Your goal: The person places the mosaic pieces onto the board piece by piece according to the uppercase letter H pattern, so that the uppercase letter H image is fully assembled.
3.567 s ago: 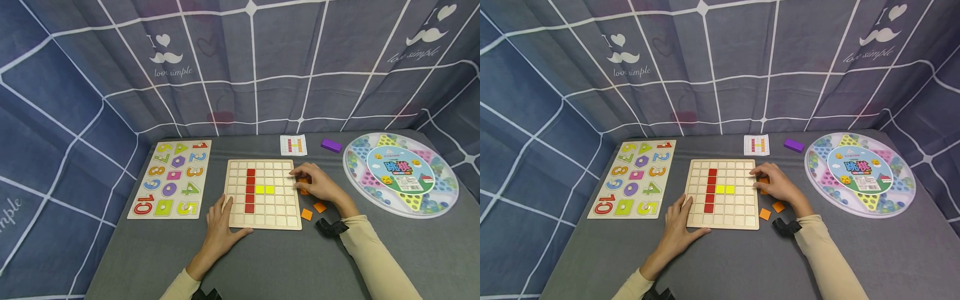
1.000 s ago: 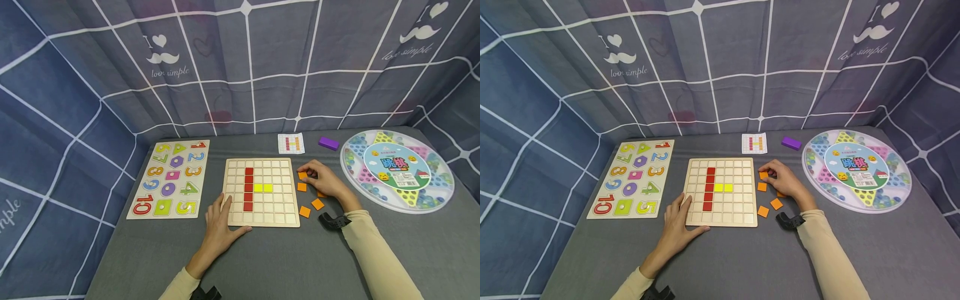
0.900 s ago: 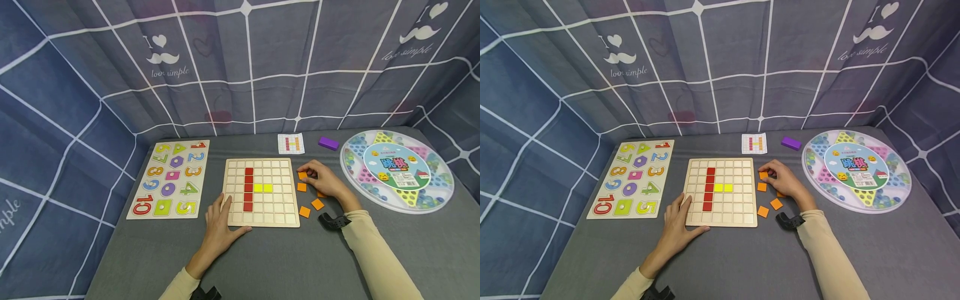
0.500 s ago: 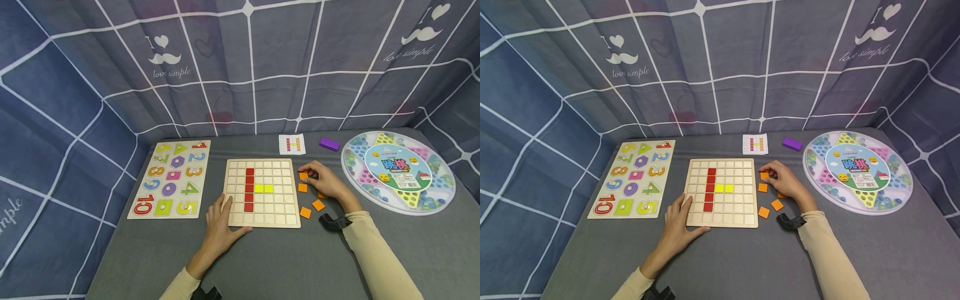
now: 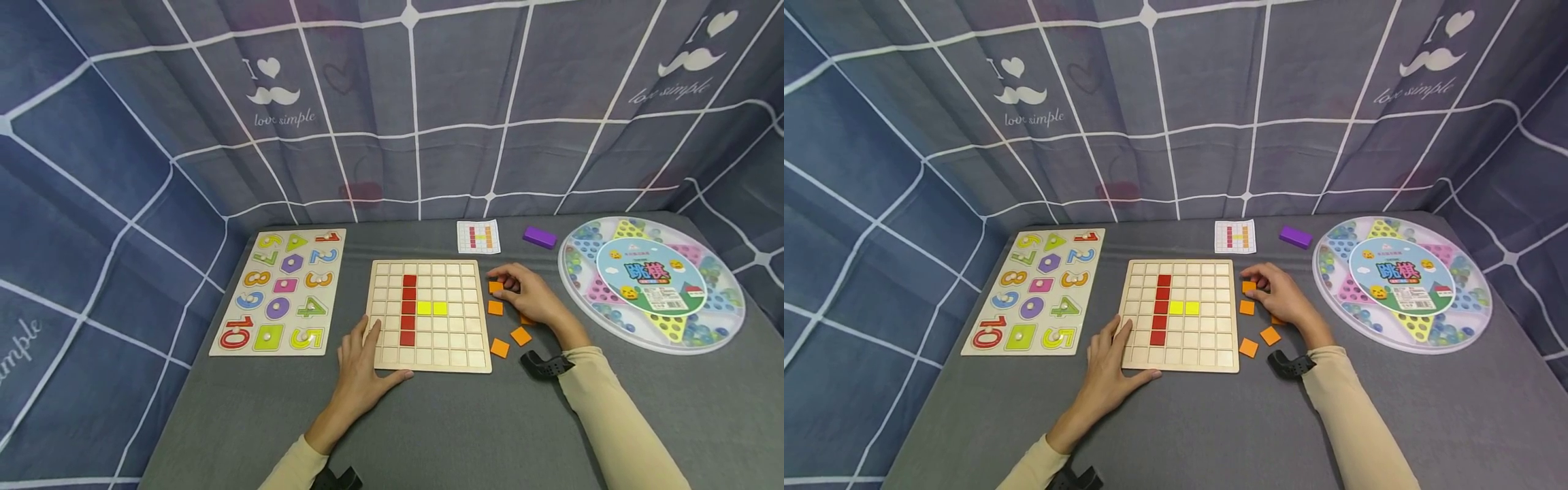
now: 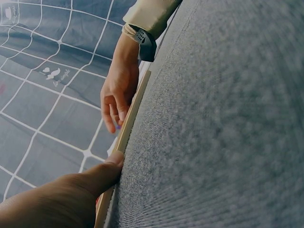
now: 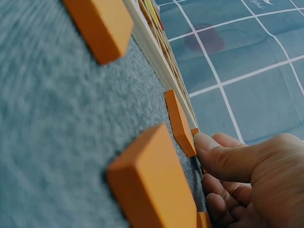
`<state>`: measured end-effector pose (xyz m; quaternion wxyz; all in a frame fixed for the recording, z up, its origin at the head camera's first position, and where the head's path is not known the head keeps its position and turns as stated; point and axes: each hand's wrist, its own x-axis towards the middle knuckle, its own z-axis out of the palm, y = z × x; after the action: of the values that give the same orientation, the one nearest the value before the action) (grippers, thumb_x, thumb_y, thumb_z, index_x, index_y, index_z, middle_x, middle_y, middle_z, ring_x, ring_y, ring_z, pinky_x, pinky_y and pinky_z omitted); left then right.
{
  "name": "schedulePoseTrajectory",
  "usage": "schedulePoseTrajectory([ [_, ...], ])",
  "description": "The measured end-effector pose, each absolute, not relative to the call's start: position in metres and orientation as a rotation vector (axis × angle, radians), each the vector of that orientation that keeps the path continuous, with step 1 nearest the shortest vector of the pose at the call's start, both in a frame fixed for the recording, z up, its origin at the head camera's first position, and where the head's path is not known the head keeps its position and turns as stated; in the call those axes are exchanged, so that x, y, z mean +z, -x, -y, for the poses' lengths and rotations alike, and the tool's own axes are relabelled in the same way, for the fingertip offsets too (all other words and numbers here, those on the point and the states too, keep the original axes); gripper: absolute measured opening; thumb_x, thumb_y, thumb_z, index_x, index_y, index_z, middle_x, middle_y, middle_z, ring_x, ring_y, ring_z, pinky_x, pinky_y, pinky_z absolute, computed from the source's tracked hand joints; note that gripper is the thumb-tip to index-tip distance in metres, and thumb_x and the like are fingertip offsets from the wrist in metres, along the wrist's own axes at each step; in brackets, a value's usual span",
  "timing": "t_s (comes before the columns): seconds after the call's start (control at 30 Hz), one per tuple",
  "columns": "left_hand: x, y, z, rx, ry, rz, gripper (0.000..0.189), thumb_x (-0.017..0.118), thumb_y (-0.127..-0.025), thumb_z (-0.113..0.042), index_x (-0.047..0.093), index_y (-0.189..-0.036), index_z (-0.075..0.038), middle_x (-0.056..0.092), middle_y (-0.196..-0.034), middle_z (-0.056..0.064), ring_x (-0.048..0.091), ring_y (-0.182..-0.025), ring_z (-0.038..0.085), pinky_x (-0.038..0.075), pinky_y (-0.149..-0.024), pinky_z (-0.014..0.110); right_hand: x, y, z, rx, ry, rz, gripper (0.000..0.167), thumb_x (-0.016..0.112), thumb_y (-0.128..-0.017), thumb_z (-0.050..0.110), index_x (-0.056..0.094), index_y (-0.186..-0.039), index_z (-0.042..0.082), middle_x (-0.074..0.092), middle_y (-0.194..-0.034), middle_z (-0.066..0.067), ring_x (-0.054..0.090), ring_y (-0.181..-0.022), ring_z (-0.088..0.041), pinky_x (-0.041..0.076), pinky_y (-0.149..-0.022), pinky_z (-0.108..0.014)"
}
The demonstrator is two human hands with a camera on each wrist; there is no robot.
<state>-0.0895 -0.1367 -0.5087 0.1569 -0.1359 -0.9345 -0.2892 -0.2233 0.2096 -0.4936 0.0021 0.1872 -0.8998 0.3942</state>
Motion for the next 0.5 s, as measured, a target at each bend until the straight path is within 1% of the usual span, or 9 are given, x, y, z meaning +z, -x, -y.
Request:
schedulePoseTrajectory([
  [0.17,-0.508,0.089,0.137,-0.822,0.379,2.688,0.105,0.089,-0.062,-0.051,0.045,-0.144,-0.001,0.036,-0.149,0.026,0.04,-0.111,0.033,0.028,-0.082,0.042,-0.492,0.223,-0.206,1.226,-0.576,2.82,0.032,0.07,-0.09,0.01,0.065,-0.121,0.009,0.061,-0.104,-0.009,0.051,-0.085,-0.019,0.042,-0.074,-0.028],
  [0.5,-0.508,0.089,0.137,-0.816,0.384,2.695,0.106,0.088,-0.062,-0.051,0.045,-0.144,0.0,0.036,-0.149,0.026,0.04,-0.112,0.034,0.029,-0.084,0.044,-0.482,0.219,-0.182,1.245,-0.606,2.766,0.031,0.07,-0.09,0.008,0.066,-0.12,0.007,0.058,-0.1,-0.008,0.05,-0.086,-0.02,0.041,-0.075,-0.031],
])
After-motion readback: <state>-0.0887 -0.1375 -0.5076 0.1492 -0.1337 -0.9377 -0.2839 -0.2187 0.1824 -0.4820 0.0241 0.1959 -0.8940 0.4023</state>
